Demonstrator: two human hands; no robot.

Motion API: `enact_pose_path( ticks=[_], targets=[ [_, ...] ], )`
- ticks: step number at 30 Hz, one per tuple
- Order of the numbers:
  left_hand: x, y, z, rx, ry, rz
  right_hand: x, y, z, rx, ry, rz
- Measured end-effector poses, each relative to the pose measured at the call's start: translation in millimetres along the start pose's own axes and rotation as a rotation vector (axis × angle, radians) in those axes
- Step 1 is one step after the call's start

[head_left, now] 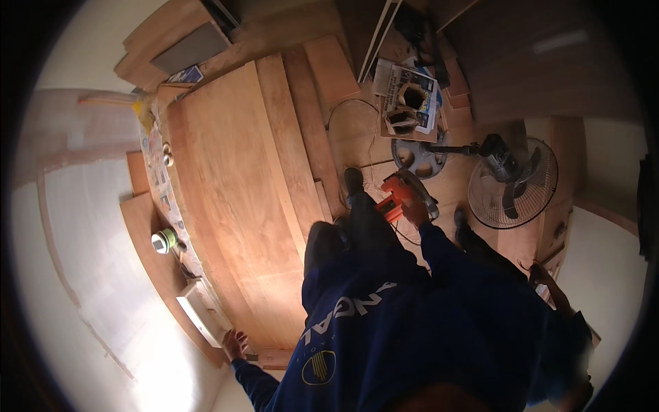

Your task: The person installs wooden flooring by measuring, cutting, and screwing planks into place. They use a tape measure, circular saw, and drill to fit and secure the boards while another person assists with measurements.

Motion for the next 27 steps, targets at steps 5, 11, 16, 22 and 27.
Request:
enact_pose_path(
  ticks=[5, 11, 16, 22, 27],
  targets=[
    [171.5, 85.5, 15.5, 0.027, -0.313, -0.245, -23.3, -50.5, -65.3, 0.014, -0.012, 0.022],
    [279.0, 154.2, 21.7, 0.041, -0.472, -0.387, -53.1, -105.6, -142.4, 0.066, -0.082, -0.043],
    [319.6, 271.5, -45.4, 0.059, -0.453, -0.256, -79.1, -186.3, -204.4, -0.047, 0.079, 0.037],
    [299.7, 442.3, -75.0, 0.24, -0.406, -0.188, -85.3, -223.2, -250.4, 0.241, -0.062, -0.378],
    [283.4, 512.1, -72.8, 0.248, -0.317, -0.153, -118.4, -275.0, -292.8, 0.2, 0.12, -0.515]
  ],
)
Point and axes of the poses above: each hand's wrist, its own z-axis away from the middle knuckle, its own x-axis out of the palm, y = z × x, the point moved 10 cm from there along -z, towards the middle knuckle, and after that the axes turned 4 degrees about z, right-handed, at the moved point
